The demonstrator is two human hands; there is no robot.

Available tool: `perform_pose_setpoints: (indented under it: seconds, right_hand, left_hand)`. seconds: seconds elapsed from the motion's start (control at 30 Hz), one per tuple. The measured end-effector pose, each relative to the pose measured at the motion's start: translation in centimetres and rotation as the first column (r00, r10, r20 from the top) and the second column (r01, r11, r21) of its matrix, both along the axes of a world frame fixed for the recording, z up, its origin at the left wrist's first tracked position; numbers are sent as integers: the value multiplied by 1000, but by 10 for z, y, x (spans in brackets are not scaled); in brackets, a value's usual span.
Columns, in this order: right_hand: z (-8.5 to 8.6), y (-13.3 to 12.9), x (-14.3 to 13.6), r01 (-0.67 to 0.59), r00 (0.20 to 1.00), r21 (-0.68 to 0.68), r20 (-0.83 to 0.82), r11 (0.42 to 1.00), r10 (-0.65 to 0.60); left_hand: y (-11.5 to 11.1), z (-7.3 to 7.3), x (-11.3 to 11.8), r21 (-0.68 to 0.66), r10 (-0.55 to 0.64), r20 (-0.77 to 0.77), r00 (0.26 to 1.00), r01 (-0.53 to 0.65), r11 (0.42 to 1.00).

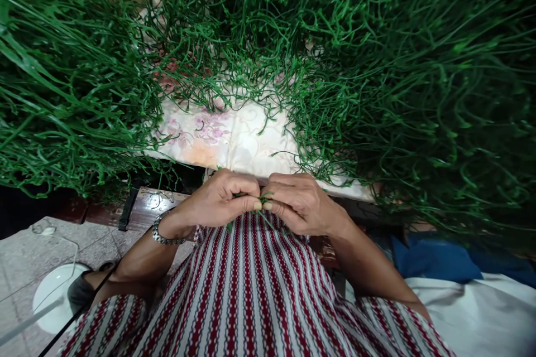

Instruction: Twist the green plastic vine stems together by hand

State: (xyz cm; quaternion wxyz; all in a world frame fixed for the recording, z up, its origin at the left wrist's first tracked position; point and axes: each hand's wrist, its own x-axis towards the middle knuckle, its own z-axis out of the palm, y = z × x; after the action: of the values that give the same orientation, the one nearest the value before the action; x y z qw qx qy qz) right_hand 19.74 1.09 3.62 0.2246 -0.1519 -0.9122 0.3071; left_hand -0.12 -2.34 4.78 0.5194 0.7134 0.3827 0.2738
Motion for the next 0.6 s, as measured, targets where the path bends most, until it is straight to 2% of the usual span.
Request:
perform_pose_setpoints:
  seconds: [0.13,0.3,0.47,0.6]
  right_hand:
    - [8,-3,0,-127,991,21,50,992,126]
    - [23,-10,3,-232,968,37,109,972,227]
    - [29,-9,1,-309,943,-26,118,951,310]
    - [30,-7,5,-323,941,-36,96,946,325]
  left_hand:
    - [-2,-3,-2,-50,-147,64,987,151,987]
    - [-10,2,-6,-87,-307,83,948,314,946]
    - [-10,8,-3,-123,-354,73,932,361,925]
    - [-8,12,-7,-119,-381,84,921,389,914]
